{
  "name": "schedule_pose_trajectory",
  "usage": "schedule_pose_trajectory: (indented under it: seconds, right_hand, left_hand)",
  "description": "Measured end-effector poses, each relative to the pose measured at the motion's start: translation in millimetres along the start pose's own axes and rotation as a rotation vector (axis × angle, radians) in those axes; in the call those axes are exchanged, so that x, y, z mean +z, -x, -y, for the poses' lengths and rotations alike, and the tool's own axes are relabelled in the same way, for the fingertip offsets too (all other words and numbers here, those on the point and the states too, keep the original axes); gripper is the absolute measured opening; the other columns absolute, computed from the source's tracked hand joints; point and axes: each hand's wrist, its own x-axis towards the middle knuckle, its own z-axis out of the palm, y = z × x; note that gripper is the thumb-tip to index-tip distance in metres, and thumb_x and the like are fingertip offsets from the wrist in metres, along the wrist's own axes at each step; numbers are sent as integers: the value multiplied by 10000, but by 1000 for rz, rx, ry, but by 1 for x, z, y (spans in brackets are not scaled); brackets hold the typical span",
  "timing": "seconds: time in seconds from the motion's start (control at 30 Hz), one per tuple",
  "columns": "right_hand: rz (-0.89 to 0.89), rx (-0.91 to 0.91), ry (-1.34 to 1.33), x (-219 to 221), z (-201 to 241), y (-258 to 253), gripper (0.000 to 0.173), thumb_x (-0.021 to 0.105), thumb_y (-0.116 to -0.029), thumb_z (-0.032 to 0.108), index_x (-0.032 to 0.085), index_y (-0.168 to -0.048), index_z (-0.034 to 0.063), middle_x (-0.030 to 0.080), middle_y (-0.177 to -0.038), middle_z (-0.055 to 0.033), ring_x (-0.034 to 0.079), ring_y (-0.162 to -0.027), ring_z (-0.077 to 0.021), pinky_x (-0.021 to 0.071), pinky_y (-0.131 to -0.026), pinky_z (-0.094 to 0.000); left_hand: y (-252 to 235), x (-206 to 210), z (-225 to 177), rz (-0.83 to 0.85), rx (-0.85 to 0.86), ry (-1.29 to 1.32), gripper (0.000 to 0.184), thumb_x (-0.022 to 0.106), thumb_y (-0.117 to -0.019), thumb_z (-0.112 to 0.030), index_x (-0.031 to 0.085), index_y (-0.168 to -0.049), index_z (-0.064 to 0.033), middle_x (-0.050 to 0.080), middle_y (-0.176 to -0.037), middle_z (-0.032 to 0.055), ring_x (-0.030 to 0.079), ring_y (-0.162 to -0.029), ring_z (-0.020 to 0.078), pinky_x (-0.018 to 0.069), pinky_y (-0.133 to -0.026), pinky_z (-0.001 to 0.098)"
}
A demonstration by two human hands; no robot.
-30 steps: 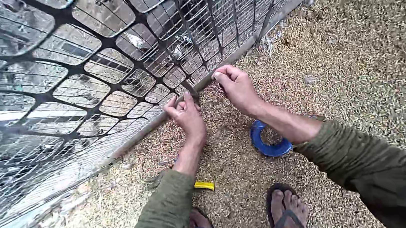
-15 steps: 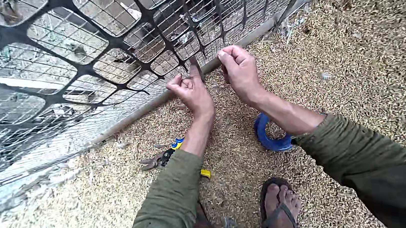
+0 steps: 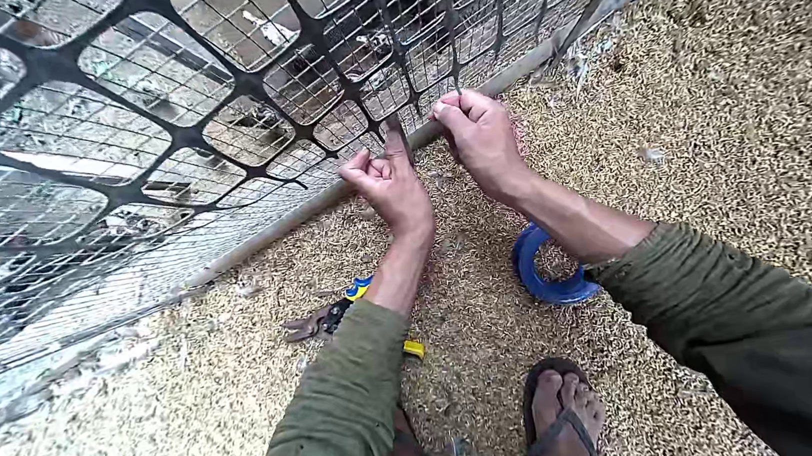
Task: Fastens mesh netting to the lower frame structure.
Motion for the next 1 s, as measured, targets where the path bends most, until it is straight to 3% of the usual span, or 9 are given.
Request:
schedule_pose_trajectory:
  seconds: [0.13, 0.4, 0.6, 0.8, 1.0]
  right_hand:
    - [68, 44, 57, 0, 7, -15, 191, 558, -1019, 195, 703, -954, 88, 535, -653, 47, 453, -524, -67, 402, -517, -293]
    - [69, 115, 2, 2, 16, -23, 249, 554, -998, 179, 632, -772, 110, 484, -578, 54, 421, -477, -64, 376, -479, -278]
    - [86, 205, -147, 2, 22, -24, 298, 539, -1017, 146, 602, -727, 117, 458, -532, 71, 377, -426, -37, 337, -423, -227]
    - [103, 258, -82, 0, 28, -26, 303, 579, -975, 184, 609, -682, 112, 458, -512, 49, 392, -422, -71, 345, -431, -277]
    - [141, 365, -114, -1, 37, -26, 290, 589, -969, 185, 611, -688, 115, 469, -513, 49, 372, -395, -50, 311, -389, -240]
  left_hand:
    - [-1, -2, -2, 13, -5, -22, 319, 688, -991, -158, 414, -1145, -104, 379, -659, -51, 408, -487, 62, 452, -500, 248]
    - [-2, -6, -1, 53, 3, -36, 297, 677, -992, -140, 409, -1114, -105, 362, -663, -60, 389, -494, 55, 442, -509, 243]
    - [-2, -5, 0, 58, 15, -37, 278, 660, -1001, -125, 405, -1108, -101, 361, -654, -59, 398, -493, 59, 446, -510, 246]
    - [-2, -8, 0, 86, 10, -64, 273, 638, -1021, -155, 396, -1135, -97, 383, -648, -52, 429, -490, 69, 474, -506, 263]
    - [-4, -7, -3, 88, 26, -63, 252, 618, -1033, -149, 385, -1114, -98, 397, -663, -39, 441, -482, 81, 490, -509, 272]
